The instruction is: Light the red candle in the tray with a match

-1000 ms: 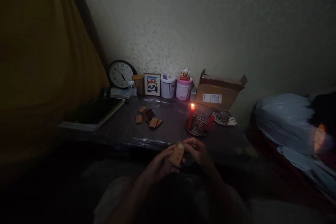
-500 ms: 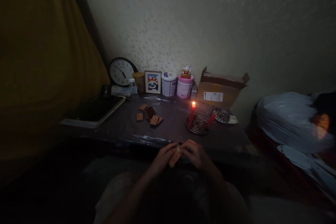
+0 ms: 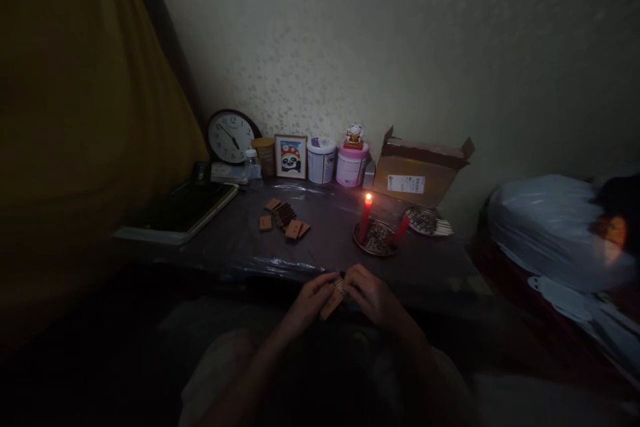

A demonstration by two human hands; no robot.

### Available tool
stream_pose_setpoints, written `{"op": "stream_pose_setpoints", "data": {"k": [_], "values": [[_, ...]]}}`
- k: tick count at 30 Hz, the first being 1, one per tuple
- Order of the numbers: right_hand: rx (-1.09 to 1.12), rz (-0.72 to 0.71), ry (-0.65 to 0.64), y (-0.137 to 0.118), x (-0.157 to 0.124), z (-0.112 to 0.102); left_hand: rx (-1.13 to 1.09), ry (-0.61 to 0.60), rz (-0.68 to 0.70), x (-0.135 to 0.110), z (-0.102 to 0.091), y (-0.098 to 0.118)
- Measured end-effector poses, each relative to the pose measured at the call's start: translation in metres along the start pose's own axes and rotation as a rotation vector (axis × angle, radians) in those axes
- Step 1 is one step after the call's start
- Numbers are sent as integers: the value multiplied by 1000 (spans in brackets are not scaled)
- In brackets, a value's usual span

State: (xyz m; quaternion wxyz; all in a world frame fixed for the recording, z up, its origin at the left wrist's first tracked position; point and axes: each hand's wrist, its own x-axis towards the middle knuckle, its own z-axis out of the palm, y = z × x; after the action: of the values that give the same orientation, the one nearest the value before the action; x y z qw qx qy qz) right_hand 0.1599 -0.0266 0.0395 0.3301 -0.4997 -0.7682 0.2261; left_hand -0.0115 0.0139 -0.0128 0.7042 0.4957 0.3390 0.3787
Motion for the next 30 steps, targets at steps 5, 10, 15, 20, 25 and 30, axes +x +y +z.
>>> {"op": "stream_pose_setpoints", "data": {"k": [5, 10, 15, 20, 25, 30], "values": [[-50, -16, -4, -2, 1, 1, 47, 82, 18, -3, 5, 9], [-76, -8, 17, -4, 1, 2, 71, 122, 20, -3, 6, 8], [-63, 4, 48, -1, -1, 3, 74, 111, 14, -3, 6, 7], [-48, 17, 64, 14, -6, 8, 67, 127, 15, -2, 8, 8], [-42, 81, 25, 25, -7, 14, 147, 91, 53, 2, 7, 4], [5, 88, 17, 20, -6, 12, 176, 81, 75, 2, 6, 2]]}}
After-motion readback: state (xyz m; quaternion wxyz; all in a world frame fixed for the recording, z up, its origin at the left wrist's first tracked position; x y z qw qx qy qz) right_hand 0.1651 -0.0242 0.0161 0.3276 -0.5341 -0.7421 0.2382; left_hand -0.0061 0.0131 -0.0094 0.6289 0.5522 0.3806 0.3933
